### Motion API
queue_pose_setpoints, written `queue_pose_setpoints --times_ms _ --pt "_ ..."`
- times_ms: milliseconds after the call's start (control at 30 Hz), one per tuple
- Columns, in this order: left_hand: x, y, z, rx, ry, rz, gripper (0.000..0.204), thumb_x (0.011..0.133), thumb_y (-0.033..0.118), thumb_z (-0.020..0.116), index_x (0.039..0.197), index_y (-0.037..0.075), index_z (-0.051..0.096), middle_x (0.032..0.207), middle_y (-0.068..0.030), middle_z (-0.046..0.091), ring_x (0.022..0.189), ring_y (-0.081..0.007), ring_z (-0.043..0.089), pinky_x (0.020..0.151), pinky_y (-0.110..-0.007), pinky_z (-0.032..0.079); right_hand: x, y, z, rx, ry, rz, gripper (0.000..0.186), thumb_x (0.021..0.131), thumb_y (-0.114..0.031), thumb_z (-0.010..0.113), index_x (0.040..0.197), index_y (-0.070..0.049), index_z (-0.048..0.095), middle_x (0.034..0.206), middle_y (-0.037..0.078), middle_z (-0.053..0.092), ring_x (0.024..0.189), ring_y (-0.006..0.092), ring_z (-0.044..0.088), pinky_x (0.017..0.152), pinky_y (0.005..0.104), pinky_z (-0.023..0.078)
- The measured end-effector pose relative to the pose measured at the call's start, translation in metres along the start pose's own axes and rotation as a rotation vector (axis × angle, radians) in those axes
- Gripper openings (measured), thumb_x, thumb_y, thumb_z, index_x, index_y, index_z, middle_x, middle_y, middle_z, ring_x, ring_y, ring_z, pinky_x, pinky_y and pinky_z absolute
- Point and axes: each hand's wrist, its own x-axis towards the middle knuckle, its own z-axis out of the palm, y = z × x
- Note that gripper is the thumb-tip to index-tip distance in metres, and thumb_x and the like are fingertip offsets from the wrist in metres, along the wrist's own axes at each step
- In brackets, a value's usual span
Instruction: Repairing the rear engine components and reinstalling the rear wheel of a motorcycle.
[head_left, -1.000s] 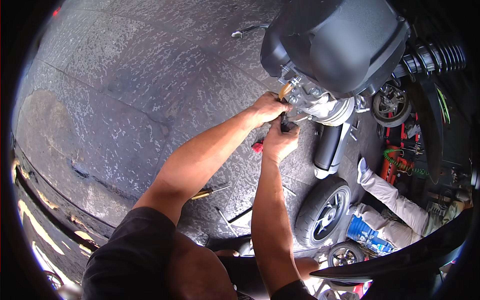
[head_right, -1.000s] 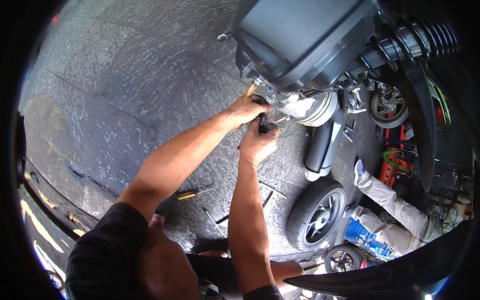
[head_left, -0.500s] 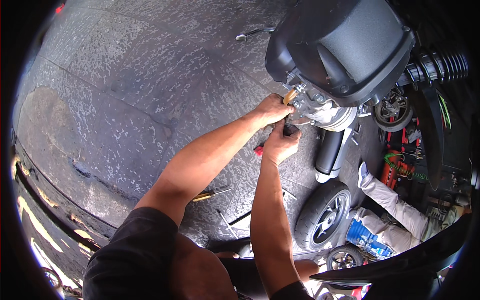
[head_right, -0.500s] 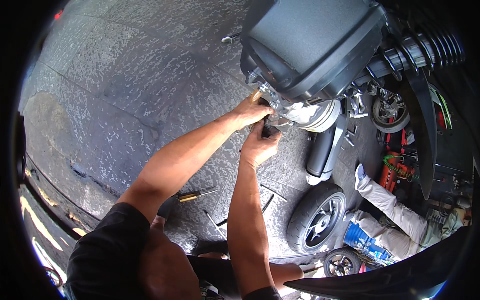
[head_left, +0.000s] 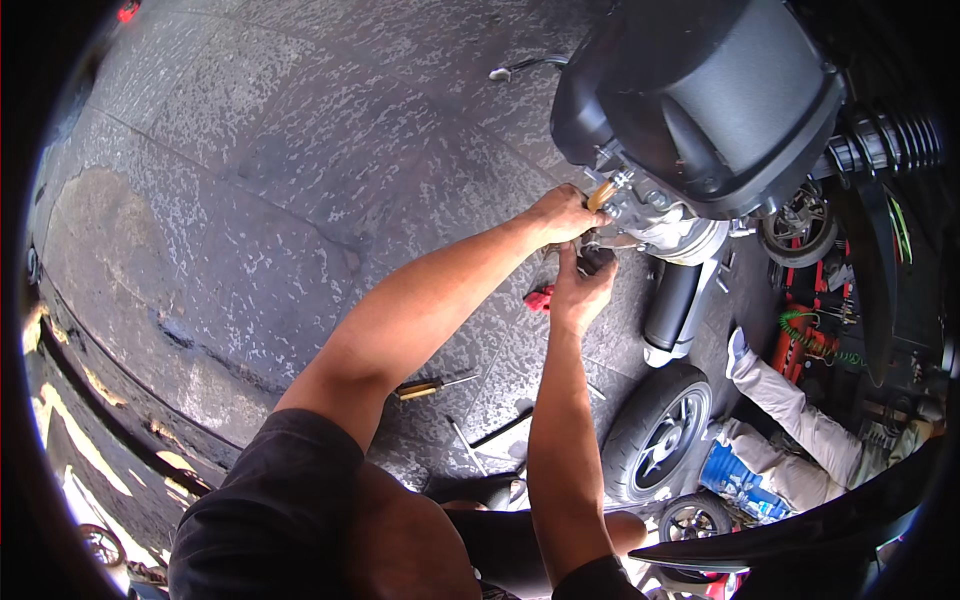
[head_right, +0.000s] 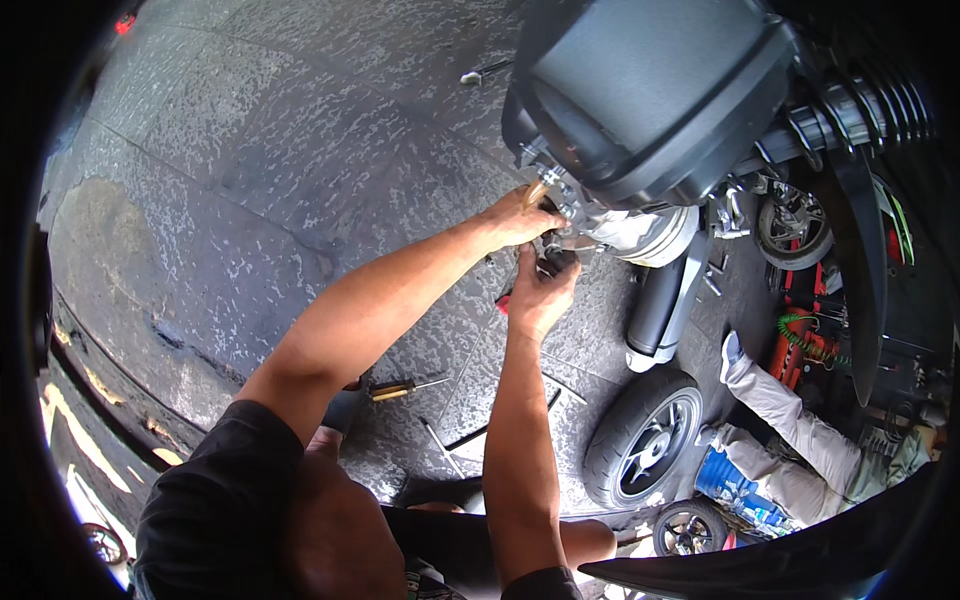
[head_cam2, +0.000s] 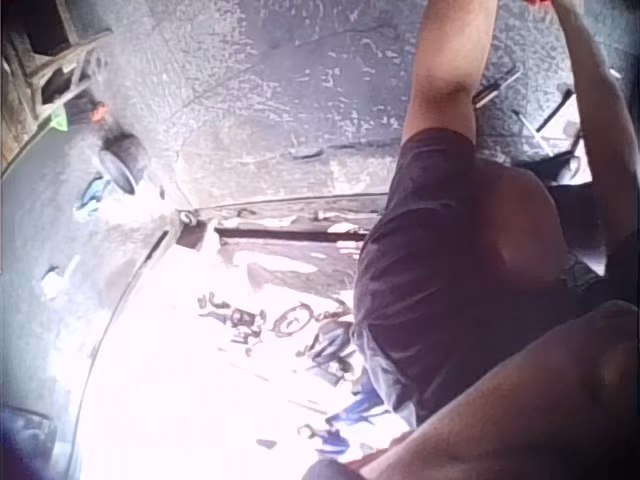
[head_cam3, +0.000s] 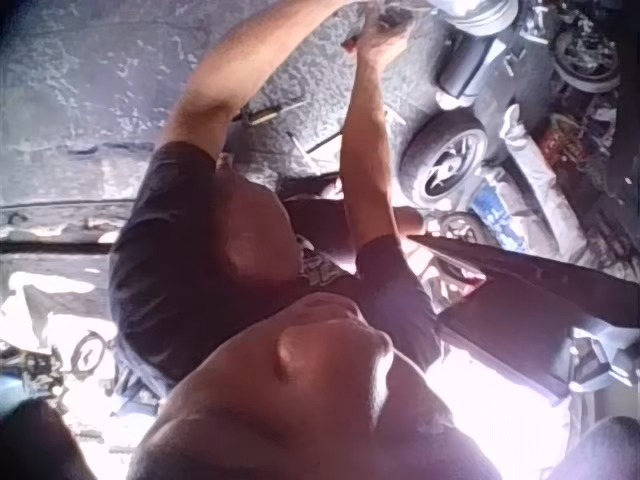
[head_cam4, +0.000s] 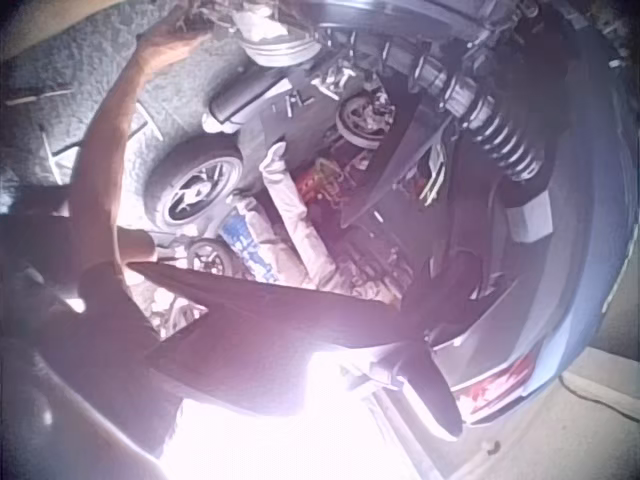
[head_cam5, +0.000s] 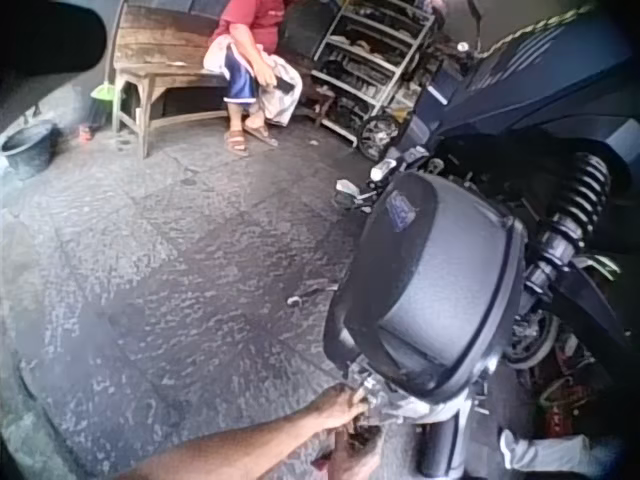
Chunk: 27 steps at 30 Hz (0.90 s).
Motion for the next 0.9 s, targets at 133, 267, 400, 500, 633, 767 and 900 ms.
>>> queue_pose_setpoints --times_ms 133,267,400,500,633,767,900 --pt "-0.008 0.042 -0.002 -0.077 -0.172 -0.096 0.026 0.083 0.023 0.071 0.100 0.004 0.064 0.072 -0.0031 0.064 0.057 -0.0111 0.055 0.049 -0.028 0.044 -0.027 0.070 -0.028 -0.024 -0.173 0.177 0.029 0.084 -0.015 0.068 0.105 0.003 0.062 0.082 0.015 0.069 0.073 0.0209 0.067 0.068 0.0330 0.052" --pt "-0.016 0.035 -0.029 -0.127 -0.144 -0.110 0.030 0.085 0.032 0.070 0.087 0.002 0.065 0.063 -0.0027 0.058 0.053 -0.0117 0.054 0.048 -0.029 0.043 -0.082 0.104 -0.011 -0.214 -0.400 0.149 0.028 0.081 -0.016 0.069 0.104 -0.001 0.064 0.081 0.017 0.069 0.075 0.0277 0.069 0.071 0.0367 0.053" --pt "-0.049 0.015 -0.057 -0.221 0.064 -0.278 0.031 0.091 0.030 0.063 0.084 0.000 0.066 0.061 -0.0030 0.057 0.048 -0.0099 0.050 0.046 -0.028 0.041 -0.062 0.085 0.034 -0.202 -0.308 0.108 0.029 0.080 -0.016 0.070 0.105 0.000 0.063 0.088 0.018 0.068 0.080 0.0339 0.067 0.072 0.0418 0.053" --pt "-0.078 -0.002 -0.070 -0.238 0.106 -0.333 0.025 0.092 0.024 0.064 0.087 0.000 0.067 0.065 -0.0025 0.059 0.050 -0.0089 0.050 0.046 -0.026 0.040 -0.039 0.092 0.058 -0.326 -0.309 0.074 0.029 0.081 -0.017 0.070 0.103 0.001 0.063 0.092 0.020 0.068 0.084 0.0359 0.067 0.073 0.0423 0.053" --pt "-0.103 -0.007 -0.086 -0.258 0.175 -0.385 0.023 0.091 0.023 0.066 0.090 0.001 0.068 0.066 -0.0017 0.059 0.054 -0.0084 0.051 0.047 -0.025 0.041 -0.034 0.114 0.062 -0.243 -0.212 0.129 0.021 0.082 -0.018 0.069 0.091 0.000 0.065 0.082 0.016 0.069 0.077 0.0320 0.068 0.070 0.0396 0.053" --pt "-0.098 -0.006 -0.079 -0.242 0.187 -0.325 0.021 0.089 0.022 0.068 0.093 0.001 0.069 0.068 -0.0013 0.061 0.056 -0.0077 0.052 0.047 -0.024 0.042 -0.033 0.116 0.033 0.665 -0.075 0.517 0.007 0.084 -0.003 0.057 0.090 0.000 0.059 0.074 0.006 0.062 0.063 0.0154 0.063 0.051 0.0283 0.051" --pt "-0.073 0.009 -0.051 -0.308 0.075 -0.201 0.023 0.087 0.024 0.071 0.092 0.002 0.068 0.069 -0.0007 0.061 0.056 -0.0077 0.053 0.046 -0.024 0.042 -0.030 0.051 0.004 0.625 -0.016 0.370 0.015 0.090 -0.006 0.059 0.103 0.002 0.060 0.072 0.006 0.059 0.057 0.0116 0.056 0.048 0.0266 0.048"
